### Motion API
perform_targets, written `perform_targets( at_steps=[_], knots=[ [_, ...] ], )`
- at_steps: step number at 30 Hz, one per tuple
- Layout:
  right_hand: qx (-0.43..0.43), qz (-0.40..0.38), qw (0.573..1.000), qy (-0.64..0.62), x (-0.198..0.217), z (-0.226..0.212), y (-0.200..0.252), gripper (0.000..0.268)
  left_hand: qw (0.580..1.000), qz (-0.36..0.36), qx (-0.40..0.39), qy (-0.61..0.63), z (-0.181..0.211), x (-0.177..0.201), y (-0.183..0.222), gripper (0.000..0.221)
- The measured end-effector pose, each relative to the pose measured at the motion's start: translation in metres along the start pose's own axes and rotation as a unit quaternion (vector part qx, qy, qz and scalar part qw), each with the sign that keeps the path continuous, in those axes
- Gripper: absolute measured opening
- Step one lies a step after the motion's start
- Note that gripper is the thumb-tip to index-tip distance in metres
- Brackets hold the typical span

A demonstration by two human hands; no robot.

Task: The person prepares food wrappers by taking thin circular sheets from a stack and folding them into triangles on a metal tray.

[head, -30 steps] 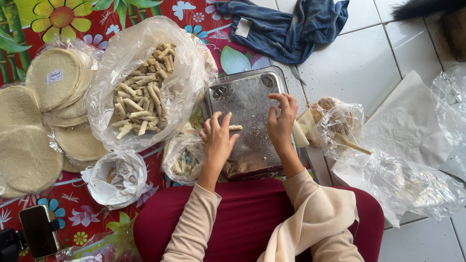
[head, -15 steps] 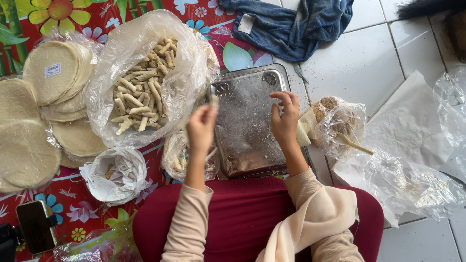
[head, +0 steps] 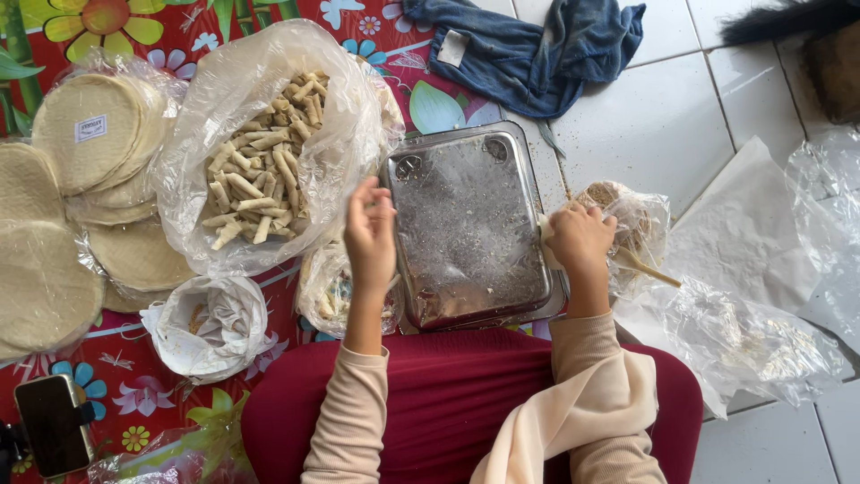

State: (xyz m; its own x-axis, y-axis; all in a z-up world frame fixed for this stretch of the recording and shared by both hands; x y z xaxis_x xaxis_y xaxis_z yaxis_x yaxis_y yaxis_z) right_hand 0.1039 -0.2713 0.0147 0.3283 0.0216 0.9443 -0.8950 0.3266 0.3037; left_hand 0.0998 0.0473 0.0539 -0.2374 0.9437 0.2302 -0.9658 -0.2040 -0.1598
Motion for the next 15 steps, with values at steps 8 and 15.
perform_targets(
  at_steps=[8, 15],
  knots=[
    [0.094, -0.100, 0.914, -0.382, 0.053, -0.007, 0.021, 0.020, 0.972, -0.225, 0.028, 0.063, -0.010, -0.042, 0.026, 0.044],
    [0.222, -0.183, 0.740, -0.607, 0.049, -0.069, 0.032, 0.045, 0.955, -0.247, 0.140, 0.085, -0.019, -0.045, 0.025, 0.033]
  ],
)
Point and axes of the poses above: each hand's wrist, its own y-axis away from the middle knuckle, its own x-axis out of the back of the hand, z = x × y, the point moved 1 cm from there along -y, towards the middle knuckle, and after that the axes turned 10 degrees about -x, right-handed, at the moved point
